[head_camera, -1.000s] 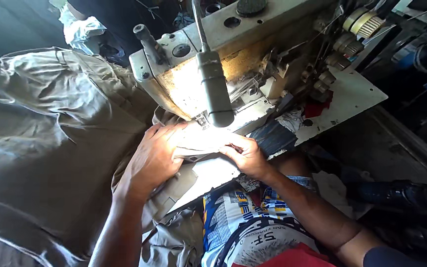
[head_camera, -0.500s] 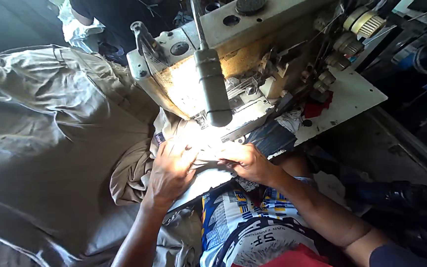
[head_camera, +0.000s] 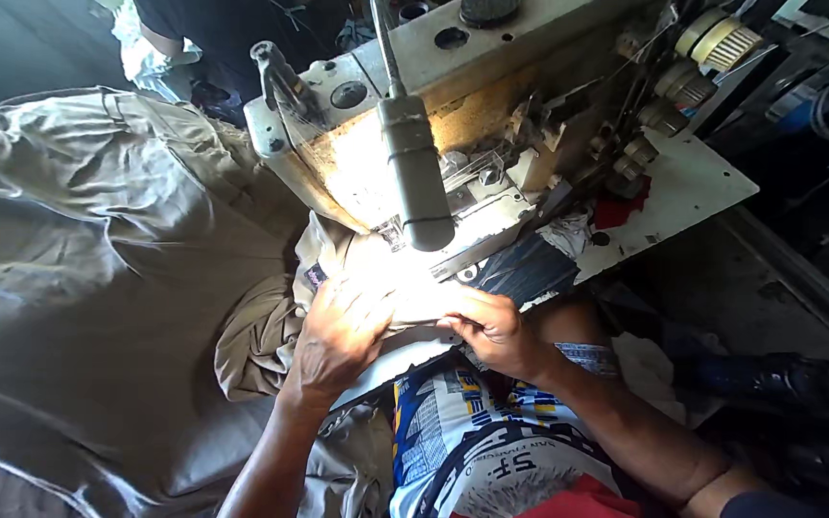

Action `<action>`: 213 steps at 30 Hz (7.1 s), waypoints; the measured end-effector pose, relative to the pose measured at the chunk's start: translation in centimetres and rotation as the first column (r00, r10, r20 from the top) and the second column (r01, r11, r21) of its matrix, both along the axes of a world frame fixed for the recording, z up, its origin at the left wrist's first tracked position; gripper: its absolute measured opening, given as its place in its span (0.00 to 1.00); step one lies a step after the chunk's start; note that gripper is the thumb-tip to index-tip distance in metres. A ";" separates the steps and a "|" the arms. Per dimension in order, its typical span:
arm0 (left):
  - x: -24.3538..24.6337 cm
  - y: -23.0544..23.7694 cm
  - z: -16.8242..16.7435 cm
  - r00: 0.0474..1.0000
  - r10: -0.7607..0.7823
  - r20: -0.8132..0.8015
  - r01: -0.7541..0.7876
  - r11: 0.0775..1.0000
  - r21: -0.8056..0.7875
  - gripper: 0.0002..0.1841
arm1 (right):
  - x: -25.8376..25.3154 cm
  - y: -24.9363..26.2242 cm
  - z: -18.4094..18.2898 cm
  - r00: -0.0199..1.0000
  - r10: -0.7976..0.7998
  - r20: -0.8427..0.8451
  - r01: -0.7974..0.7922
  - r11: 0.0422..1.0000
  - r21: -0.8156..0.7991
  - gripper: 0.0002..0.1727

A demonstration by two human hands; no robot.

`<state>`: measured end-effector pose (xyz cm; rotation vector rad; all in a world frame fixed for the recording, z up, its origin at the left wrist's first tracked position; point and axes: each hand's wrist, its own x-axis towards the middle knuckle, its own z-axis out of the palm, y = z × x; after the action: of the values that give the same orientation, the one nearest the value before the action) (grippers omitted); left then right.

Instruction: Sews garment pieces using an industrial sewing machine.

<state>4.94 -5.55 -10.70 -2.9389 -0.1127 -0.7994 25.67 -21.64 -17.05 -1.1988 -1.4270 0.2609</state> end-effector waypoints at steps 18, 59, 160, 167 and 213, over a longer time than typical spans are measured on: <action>1.1 0.0 0.7 1.000 -0.010 -0.026 0.010 1.000 0.013 0.07 | 0.4 -0.3 -0.2 0.999 -0.001 -0.050 0.001 1.000 -0.008 0.08; 1.6 4.1 1.5 0.998 -0.062 0.032 0.065 0.993 -0.101 0.10 | 0.5 4.3 1.6 0.995 -0.020 -0.098 0.024 0.999 0.041 0.06; -0.7 -3.4 1.6 0.970 0.227 -0.091 -0.219 0.971 0.090 0.12 | 1.6 -2.1 0.9 0.972 0.227 -0.056 -0.229 0.973 -0.032 0.07; -0.4 -3.1 1.0 0.970 0.217 -0.109 -0.208 0.974 0.085 0.12 | 1.7 -2.1 0.4 0.972 0.194 -0.131 -0.201 0.979 -0.043 0.07; 2.0 -1.8 -5.7 0.756 0.567 0.329 -0.501 0.823 -0.267 0.17 | 13.9 -8.1 3.7 0.885 -0.465 -0.033 0.465 0.885 -0.001 0.12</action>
<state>6.97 -7.38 -16.41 -2.5841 -1.0486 -1.2980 39.60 -29.77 -13.39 -1.4838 -1.0675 -0.0601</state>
